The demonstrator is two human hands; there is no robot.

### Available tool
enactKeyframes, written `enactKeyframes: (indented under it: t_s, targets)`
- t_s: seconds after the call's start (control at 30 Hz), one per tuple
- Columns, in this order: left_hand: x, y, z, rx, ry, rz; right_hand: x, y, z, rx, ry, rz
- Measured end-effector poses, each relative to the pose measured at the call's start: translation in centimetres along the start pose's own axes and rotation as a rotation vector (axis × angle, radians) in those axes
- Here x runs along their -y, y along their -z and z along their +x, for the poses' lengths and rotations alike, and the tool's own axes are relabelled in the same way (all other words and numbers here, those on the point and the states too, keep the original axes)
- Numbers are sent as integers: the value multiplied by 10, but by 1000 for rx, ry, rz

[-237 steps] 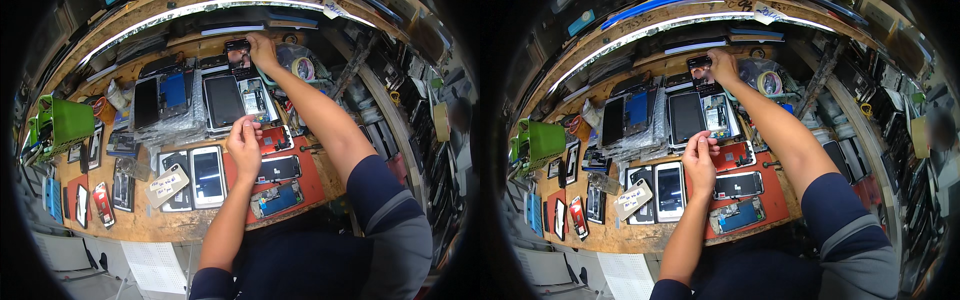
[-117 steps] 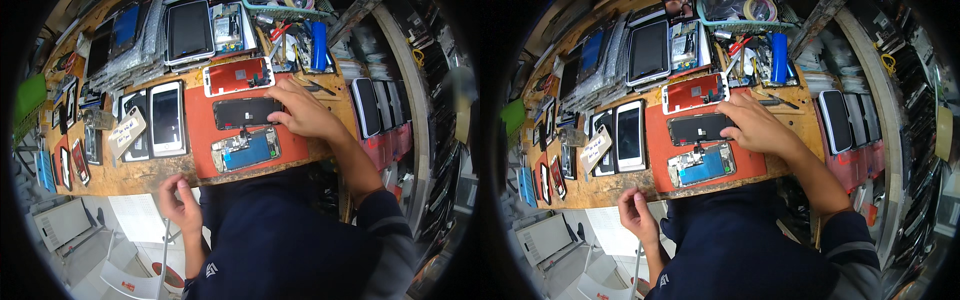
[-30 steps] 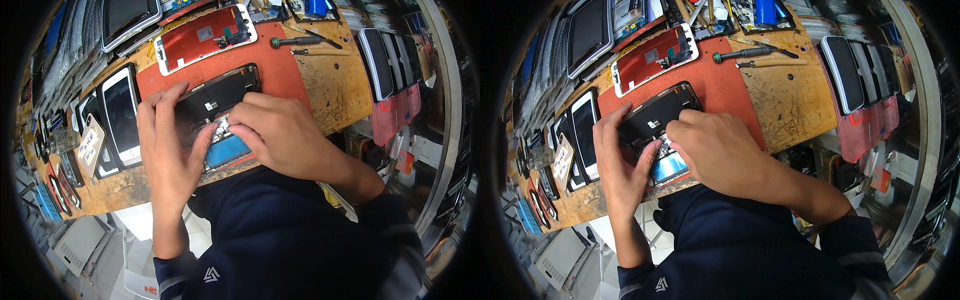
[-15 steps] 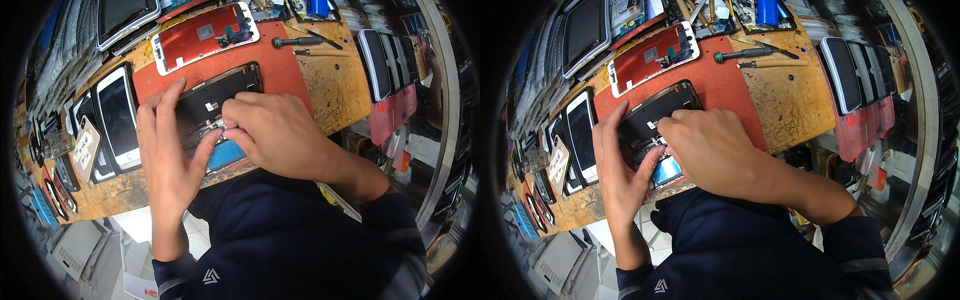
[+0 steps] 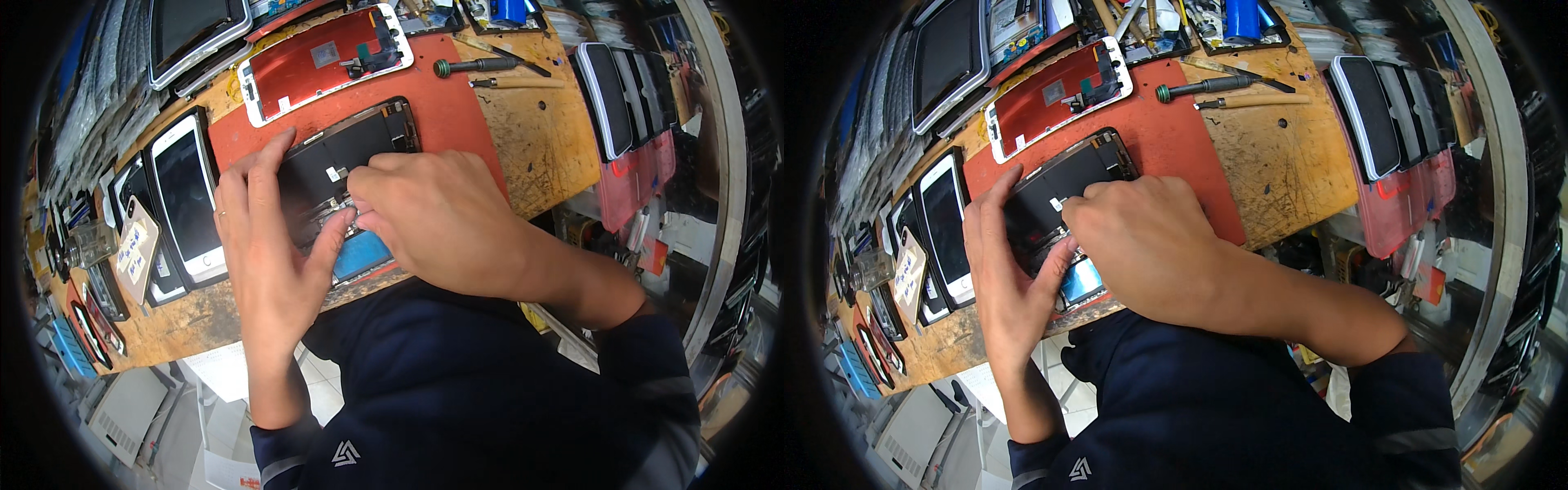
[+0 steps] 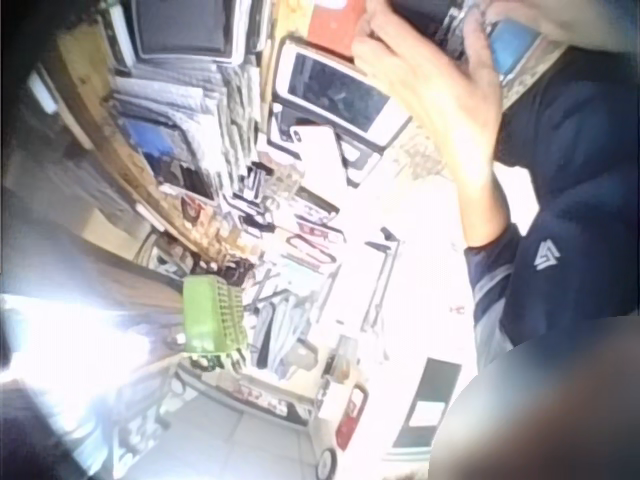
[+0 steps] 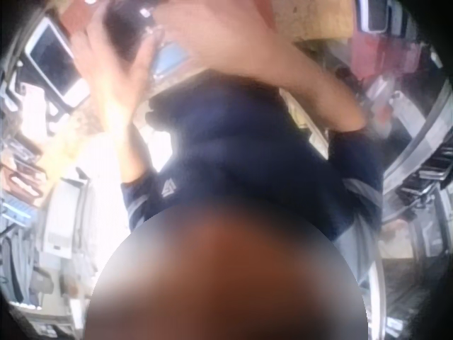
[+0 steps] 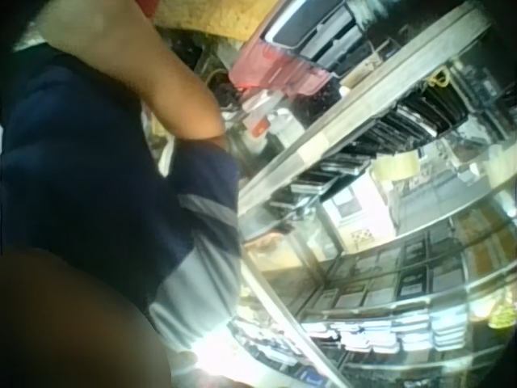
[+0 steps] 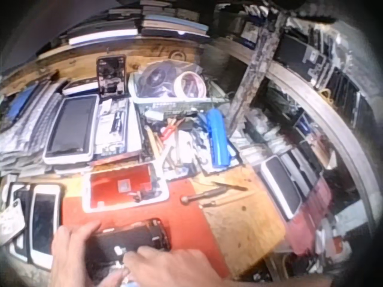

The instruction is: The person disassembles and reassembles several smartphones on a cluttered workbench. They remove back covers, disconnect internal components, and use a screwdriver to remove screws. The person handles multiple phones and parts, including batteries and screens, while another person works nearby.

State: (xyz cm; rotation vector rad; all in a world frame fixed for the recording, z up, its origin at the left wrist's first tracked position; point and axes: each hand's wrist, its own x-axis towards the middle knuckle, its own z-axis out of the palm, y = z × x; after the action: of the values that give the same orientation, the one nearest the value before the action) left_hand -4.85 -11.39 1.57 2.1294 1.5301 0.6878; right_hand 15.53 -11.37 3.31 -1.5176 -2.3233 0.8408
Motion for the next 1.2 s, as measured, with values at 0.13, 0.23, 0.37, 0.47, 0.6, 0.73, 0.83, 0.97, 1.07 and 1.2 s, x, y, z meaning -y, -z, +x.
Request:
enactKeyframes:
  t_s: [0.13, 0.23, 0.37, 0.47, 0.6, 0.73, 0.83, 0.97, 1.07, 1.2]
  targets:
    - [2, 0, -1, 7, -9, -11, 0, 3, 4, 43, 4, -12]
    - [1, 0, -2, 9, 2, -19, 1, 6, 7, 100, -9, -39]
    - [0, 0, -1, 6, 0, -19, 3, 10, 10, 135, 2, -40]
    - [0, 0, -2, 14, 18, -34, 4, 13, 12, 153, 5, -44]
    - [2, -1, -3, -2, 3, -33, 6, 15, 12, 199, -9, -71]
    - [0, -1, -4, 10, 22, -37, 8, 14, 16, 220, -17, -95]
    - [-1, 0, -4, 1, 15, -23, 8, 16, 19, 250, -40, -121]
    - [0, -1, -4, -16, -5, -6, 3, 17, 20, 228, -40, -64]
    - [1, -3, -6, -20, -2, -6, 2, 14, 17, 209, -35, -80]
    - [1, -5, -8, -24, 8, -19, 3, 12, 16, 178, 0, -100]
